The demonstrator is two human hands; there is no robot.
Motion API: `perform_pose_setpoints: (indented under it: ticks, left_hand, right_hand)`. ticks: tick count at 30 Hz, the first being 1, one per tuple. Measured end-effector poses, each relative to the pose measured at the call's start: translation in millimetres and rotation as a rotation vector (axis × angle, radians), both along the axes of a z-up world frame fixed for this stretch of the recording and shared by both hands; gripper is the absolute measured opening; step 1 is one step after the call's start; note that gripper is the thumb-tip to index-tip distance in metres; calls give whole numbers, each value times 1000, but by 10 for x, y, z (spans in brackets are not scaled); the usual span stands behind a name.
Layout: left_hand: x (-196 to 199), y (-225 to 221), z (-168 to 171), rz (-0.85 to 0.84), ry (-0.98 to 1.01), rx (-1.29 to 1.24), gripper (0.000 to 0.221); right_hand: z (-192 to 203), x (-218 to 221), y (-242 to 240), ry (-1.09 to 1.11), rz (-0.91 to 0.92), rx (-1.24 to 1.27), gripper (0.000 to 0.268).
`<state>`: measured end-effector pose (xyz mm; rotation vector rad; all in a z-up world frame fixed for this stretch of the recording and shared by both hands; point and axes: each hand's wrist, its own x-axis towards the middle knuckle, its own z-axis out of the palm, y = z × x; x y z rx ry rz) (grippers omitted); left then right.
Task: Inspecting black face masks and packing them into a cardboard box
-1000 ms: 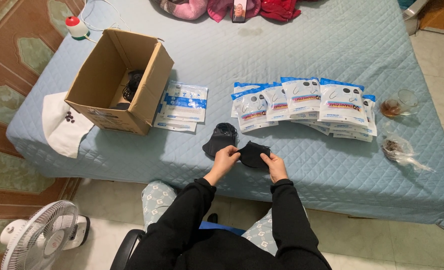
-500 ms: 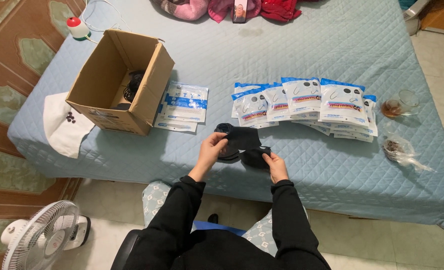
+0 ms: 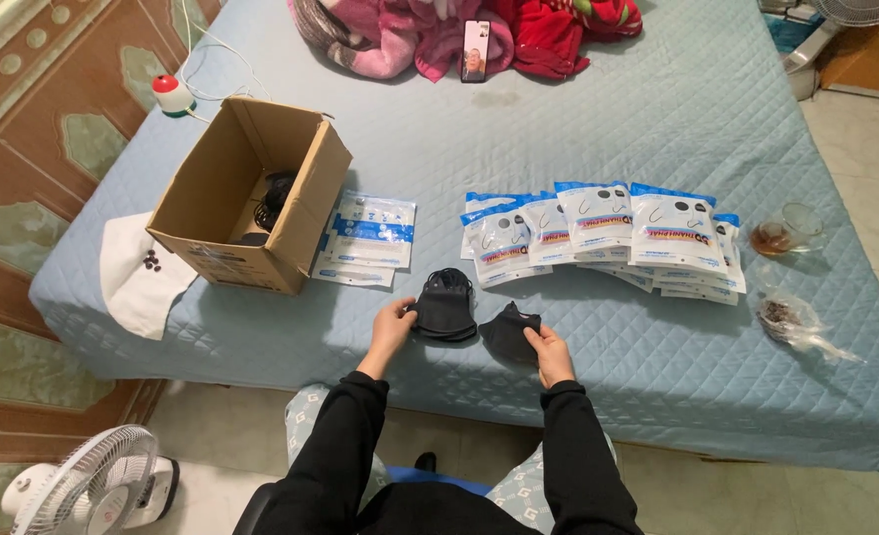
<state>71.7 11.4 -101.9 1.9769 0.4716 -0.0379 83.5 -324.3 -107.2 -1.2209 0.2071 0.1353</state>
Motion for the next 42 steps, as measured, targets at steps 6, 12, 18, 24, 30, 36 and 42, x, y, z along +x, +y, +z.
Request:
perform_pose_setpoints:
  ticks: [6,12,18,24,30,36,42]
  left_hand:
    - [-41,-3,-11,-3,6,56,42]
    - [-90,3,47,-8,5,88,41]
    - [-106,-15,67,-10,4,94,42]
    - [-310,-57,474,69,-86,3,42]
    - [-626,-365,861,-66,-198,-41,30]
    - [-796,-611,853,-309,-125,-65,40]
    - [-657,-565,653,-329,-132,-215,36]
  right_hand:
    - [18,6,12,1,4,-11,26]
    - [-55,42,1,-4,18,-1,26]
    - [-66,37,3,-16,13,5,26]
    - [-164,66,-22,-22,3,7,25]
    - [282,-202,106,-8,-48,10,20]
    - [-62,-527,315,36,22,-43,14]
    - [644,-586,748,-104,109,-126,16]
